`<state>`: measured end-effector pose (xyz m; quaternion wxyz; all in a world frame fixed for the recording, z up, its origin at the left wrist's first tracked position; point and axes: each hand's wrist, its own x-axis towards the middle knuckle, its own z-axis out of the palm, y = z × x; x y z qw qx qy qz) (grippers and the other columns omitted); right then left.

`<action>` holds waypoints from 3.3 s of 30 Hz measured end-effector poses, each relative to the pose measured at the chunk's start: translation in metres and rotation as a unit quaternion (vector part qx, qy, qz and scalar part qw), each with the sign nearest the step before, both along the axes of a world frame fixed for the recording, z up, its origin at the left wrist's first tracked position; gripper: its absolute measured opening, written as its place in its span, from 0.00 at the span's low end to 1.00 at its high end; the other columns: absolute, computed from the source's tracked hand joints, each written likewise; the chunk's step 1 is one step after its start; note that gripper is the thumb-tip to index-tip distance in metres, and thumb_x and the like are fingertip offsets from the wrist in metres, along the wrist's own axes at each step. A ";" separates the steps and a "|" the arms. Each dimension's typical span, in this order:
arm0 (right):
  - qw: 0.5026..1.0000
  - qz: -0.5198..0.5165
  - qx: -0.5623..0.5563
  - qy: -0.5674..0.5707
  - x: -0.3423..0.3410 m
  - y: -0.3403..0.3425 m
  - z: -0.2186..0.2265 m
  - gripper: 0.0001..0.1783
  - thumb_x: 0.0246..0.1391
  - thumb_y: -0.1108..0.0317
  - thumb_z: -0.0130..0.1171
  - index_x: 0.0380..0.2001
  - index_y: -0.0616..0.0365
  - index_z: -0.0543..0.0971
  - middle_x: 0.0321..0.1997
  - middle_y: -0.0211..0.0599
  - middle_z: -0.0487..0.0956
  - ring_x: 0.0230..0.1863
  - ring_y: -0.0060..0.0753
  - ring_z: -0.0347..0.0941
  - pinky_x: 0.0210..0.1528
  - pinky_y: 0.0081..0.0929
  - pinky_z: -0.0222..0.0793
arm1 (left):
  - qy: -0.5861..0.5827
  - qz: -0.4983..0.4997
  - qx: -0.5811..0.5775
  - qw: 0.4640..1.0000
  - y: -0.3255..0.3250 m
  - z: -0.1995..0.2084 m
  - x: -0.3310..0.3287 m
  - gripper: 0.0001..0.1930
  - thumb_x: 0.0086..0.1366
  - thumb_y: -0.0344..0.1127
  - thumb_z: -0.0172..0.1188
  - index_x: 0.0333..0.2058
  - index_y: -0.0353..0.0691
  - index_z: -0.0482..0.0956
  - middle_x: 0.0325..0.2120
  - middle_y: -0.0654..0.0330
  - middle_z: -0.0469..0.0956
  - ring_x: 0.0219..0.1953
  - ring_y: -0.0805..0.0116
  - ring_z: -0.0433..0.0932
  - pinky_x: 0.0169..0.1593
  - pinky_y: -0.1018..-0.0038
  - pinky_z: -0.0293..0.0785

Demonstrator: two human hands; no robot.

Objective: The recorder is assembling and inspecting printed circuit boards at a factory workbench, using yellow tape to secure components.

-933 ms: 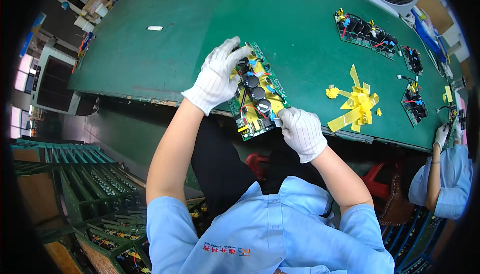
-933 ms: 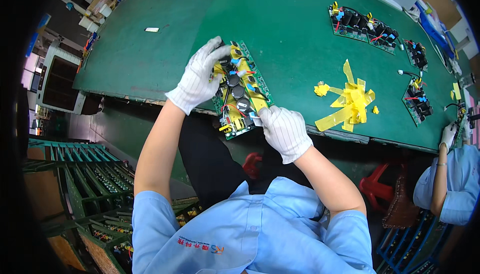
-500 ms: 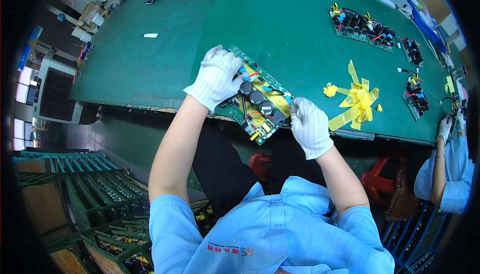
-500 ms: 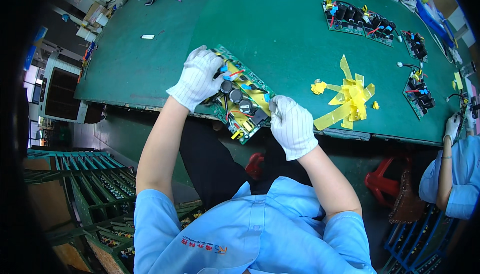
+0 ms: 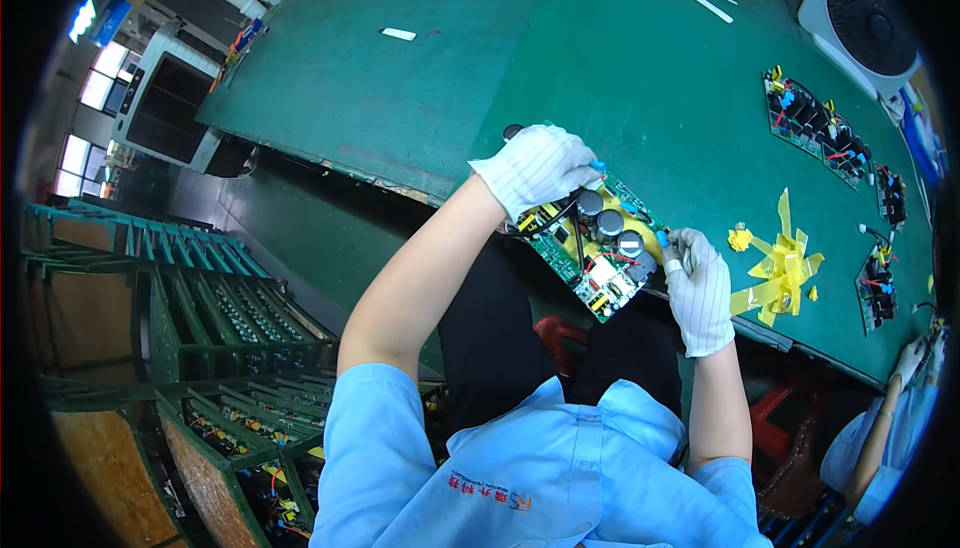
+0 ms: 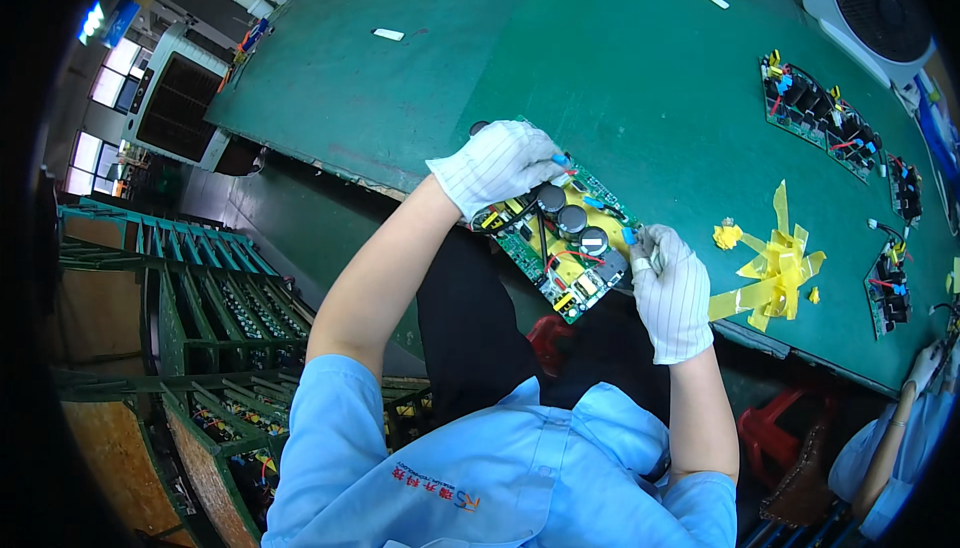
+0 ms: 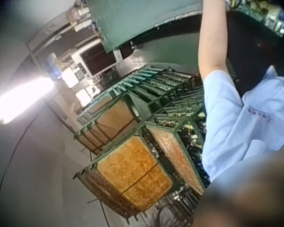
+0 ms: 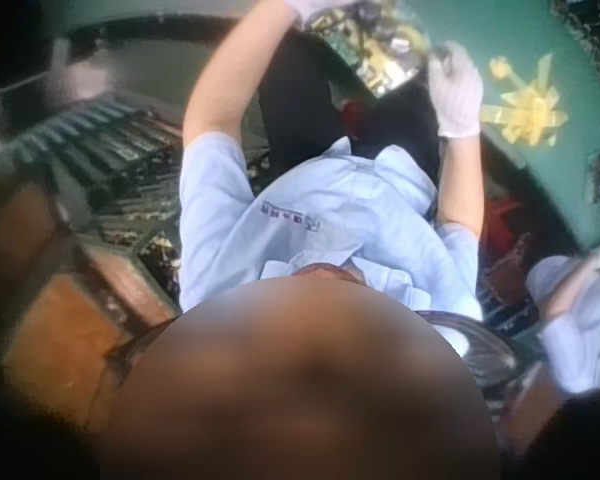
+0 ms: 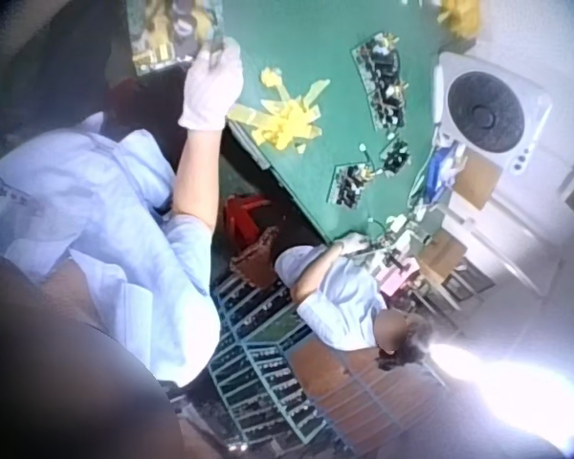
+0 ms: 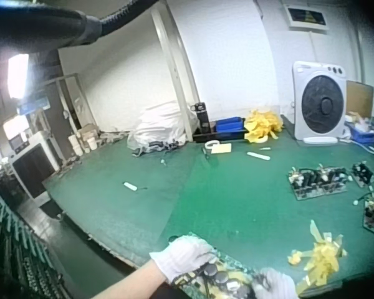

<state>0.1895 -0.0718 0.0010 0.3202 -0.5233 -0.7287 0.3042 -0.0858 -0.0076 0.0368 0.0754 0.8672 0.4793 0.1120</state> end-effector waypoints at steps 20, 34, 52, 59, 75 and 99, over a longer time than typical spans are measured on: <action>0.993 -0.056 0.072 -0.075 0.030 -0.035 0.004 0.18 0.56 0.66 0.60 0.45 0.62 0.70 0.34 0.49 0.79 0.35 0.54 0.78 0.35 0.43 0.73 | -0.218 0.042 0.097 0.970 -0.011 0.015 0.048 0.17 0.58 0.31 0.60 0.46 0.35 0.79 0.45 0.49 0.80 0.50 0.54 0.78 0.54 0.64 0.73; 0.963 0.022 0.199 -0.178 0.027 -0.033 -0.006 0.13 0.49 0.67 0.61 0.40 0.53 0.78 0.34 0.33 0.72 0.33 0.36 0.72 0.30 0.36 0.69 | -0.093 -0.069 -0.140 0.983 -0.007 0.008 0.100 0.11 0.59 0.37 0.62 0.31 0.32 0.81 0.36 0.49 0.82 0.39 0.50 0.80 0.46 0.63 0.76; 0.961 0.006 0.167 -0.221 0.019 -0.038 -0.010 0.08 0.49 0.67 0.60 0.35 0.51 0.79 0.33 0.32 0.72 0.36 0.35 0.71 0.29 0.34 0.71 | -0.084 -0.052 -0.110 0.989 -0.008 0.002 0.099 0.14 0.60 0.41 0.61 0.32 0.32 0.81 0.35 0.51 0.82 0.38 0.50 0.81 0.44 0.63 0.76; 0.962 -0.018 0.154 -0.225 0.009 -0.033 -0.010 0.11 0.45 0.69 0.61 0.36 0.51 0.77 0.34 0.33 0.72 0.37 0.38 0.71 0.29 0.35 0.70 | -0.132 -0.087 -0.064 0.985 -0.006 -0.008 0.095 0.14 0.59 0.44 0.62 0.29 0.37 0.81 0.27 0.53 0.79 0.33 0.50 0.79 0.37 0.61 0.76; 0.936 0.158 0.069 -0.307 0.016 0.001 0.026 0.20 0.48 0.73 0.55 0.46 0.57 0.79 0.36 0.47 0.77 0.38 0.47 0.76 0.34 0.42 0.75 | -0.236 -0.213 0.206 0.925 0.008 -0.011 0.068 0.12 0.66 0.30 0.55 0.45 0.31 0.75 0.37 0.52 0.83 0.37 0.57 0.82 0.41 0.65 0.79; 0.939 0.192 0.101 -0.265 -0.004 0.033 0.080 0.14 0.51 0.70 0.52 0.41 0.62 0.79 0.31 0.55 0.79 0.35 0.57 0.78 0.37 0.48 0.75 | -0.399 -0.022 0.122 0.908 -0.030 -0.010 0.069 0.13 0.67 0.41 0.56 0.32 0.35 0.80 0.33 0.49 0.81 0.36 0.51 0.82 0.43 0.63 0.77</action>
